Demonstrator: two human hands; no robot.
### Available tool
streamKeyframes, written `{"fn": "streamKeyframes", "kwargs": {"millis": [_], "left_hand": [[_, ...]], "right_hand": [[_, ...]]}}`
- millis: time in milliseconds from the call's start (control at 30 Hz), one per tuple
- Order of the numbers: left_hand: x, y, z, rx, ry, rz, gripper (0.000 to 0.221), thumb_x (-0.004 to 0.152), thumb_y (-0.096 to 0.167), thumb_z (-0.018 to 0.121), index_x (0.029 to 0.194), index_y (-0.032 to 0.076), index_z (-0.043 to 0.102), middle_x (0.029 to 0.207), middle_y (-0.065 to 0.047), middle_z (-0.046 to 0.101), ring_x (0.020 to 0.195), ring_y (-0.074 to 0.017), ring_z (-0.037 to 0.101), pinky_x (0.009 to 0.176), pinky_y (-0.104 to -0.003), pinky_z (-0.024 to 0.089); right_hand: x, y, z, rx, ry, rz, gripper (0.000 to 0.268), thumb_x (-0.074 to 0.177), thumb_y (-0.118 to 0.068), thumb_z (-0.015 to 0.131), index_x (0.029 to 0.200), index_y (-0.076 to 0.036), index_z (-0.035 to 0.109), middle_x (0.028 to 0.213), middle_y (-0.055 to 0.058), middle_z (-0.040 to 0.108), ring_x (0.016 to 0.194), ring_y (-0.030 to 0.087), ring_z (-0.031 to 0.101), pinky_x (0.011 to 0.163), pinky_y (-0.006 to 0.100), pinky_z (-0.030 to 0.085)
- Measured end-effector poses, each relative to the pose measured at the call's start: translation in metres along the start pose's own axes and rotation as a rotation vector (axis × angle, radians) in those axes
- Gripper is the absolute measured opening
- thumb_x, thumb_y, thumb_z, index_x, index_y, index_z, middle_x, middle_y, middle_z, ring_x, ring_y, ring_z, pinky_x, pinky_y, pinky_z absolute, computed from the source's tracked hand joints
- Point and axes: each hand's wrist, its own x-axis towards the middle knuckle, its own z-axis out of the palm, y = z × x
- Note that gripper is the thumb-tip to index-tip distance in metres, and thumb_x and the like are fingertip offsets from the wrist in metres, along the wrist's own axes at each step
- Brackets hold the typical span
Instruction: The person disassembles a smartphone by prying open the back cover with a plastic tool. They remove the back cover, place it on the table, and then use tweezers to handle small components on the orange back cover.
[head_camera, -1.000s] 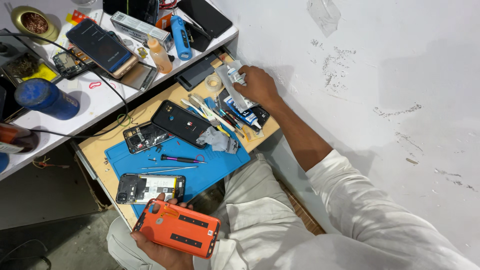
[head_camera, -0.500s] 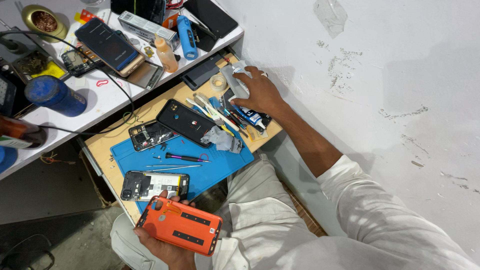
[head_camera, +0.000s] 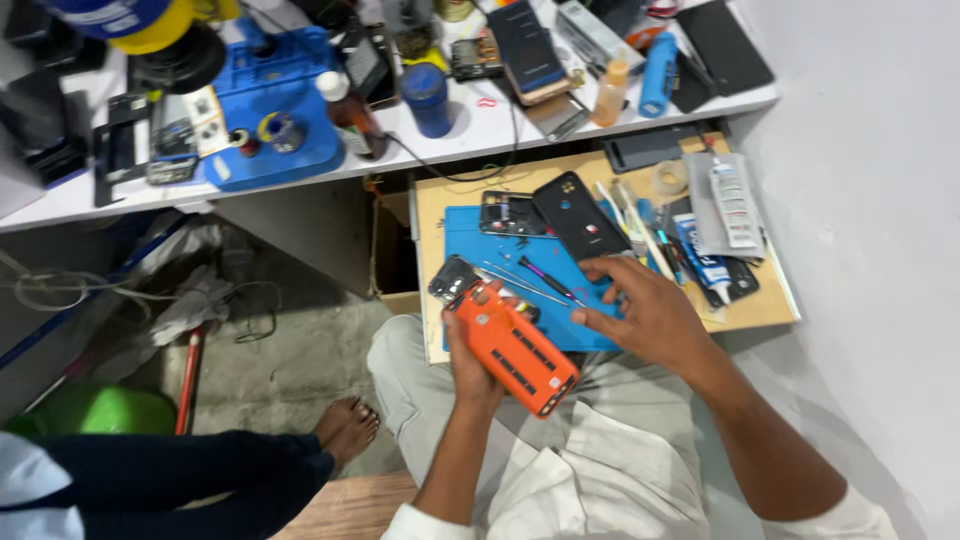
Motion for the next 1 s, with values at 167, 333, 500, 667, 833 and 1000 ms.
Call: {"fn": "streamKeyframes", "kwargs": {"millis": [167, 333, 500, 667, 833, 1000], "left_hand": [[0.034, -0.006, 0.023, 0.164, -0.121, 0.139, 0.085, 0.1, 0.068, 0.043, 0.151, 0.0, 0.044, 0.131, -0.017, 0.063, 0.114, -0.0248, 0.064, 0.101, -0.042, 0.054], [0.042, -0.014, 0.031, 0.282, -0.207, 0.162, 0.085, 0.101, 0.067, 0.047, 0.151, -0.001, 0.045, 0.137, -0.017, 0.064, 0.117, -0.0256, 0.066, 0.101, -0.04, 0.055], [0.03, 0.012, 0.004, 0.491, -0.18, 0.222, 0.087, 0.099, 0.063, 0.051, 0.158, 0.003, 0.029, 0.154, -0.022, 0.046, 0.128, -0.0336, 0.061, 0.101, -0.045, 0.057], [0.004, 0.088, -0.055, 0.452, 0.357, 0.467, 0.058, 0.111, 0.045, 0.042, 0.152, 0.003, 0.04, 0.139, -0.02, 0.055, 0.116, -0.0286, 0.063, 0.094, -0.041, 0.058], [-0.033, 0.108, -0.106, 0.504, 0.515, 0.603, 0.033, 0.119, 0.029, 0.047, 0.132, -0.001, 0.053, 0.116, -0.016, 0.062, 0.104, -0.0257, 0.064, 0.092, -0.041, 0.057], [-0.046, 0.058, -0.109, 0.476, 0.448, 0.445, 0.021, 0.113, 0.016, 0.046, 0.119, -0.002, 0.055, 0.104, -0.015, 0.067, 0.092, -0.0241, 0.068, 0.087, -0.039, 0.059]], "right_hand": [[-0.018, -0.012, 0.03, 0.299, -0.121, -0.064, 0.114, 0.055, -0.042, 0.094, 0.148, -0.003, 0.039, 0.13, 0.017, 0.061, 0.11, 0.029, 0.068, 0.087, 0.039, 0.056], [-0.022, -0.012, 0.043, 0.063, 0.079, -0.095, 0.11, 0.055, -0.034, 0.096, 0.146, 0.0, 0.043, 0.128, 0.021, 0.06, 0.12, 0.035, 0.06, 0.097, 0.044, 0.05], [-0.024, 0.011, 0.022, 0.233, 0.194, 0.069, 0.1, 0.064, -0.028, 0.089, 0.147, -0.001, 0.041, 0.127, 0.021, 0.061, 0.118, 0.031, 0.064, 0.097, 0.04, 0.054], [-0.023, 0.034, -0.009, 0.079, 0.382, 0.091, 0.097, 0.073, -0.03, 0.089, 0.148, 0.002, 0.037, 0.136, 0.024, 0.058, 0.123, 0.033, 0.062, 0.1, 0.041, 0.051], [-0.026, 0.032, 0.003, -0.013, 0.305, -0.003, 0.094, 0.073, -0.034, 0.087, 0.146, 0.002, 0.041, 0.136, 0.026, 0.06, 0.121, 0.038, 0.062, 0.1, 0.045, 0.05], [-0.021, 0.012, 0.057, -0.097, 0.136, -0.092, 0.096, 0.067, -0.041, 0.088, 0.143, -0.002, 0.046, 0.119, 0.021, 0.065, 0.108, 0.04, 0.064, 0.092, 0.049, 0.051]]}}
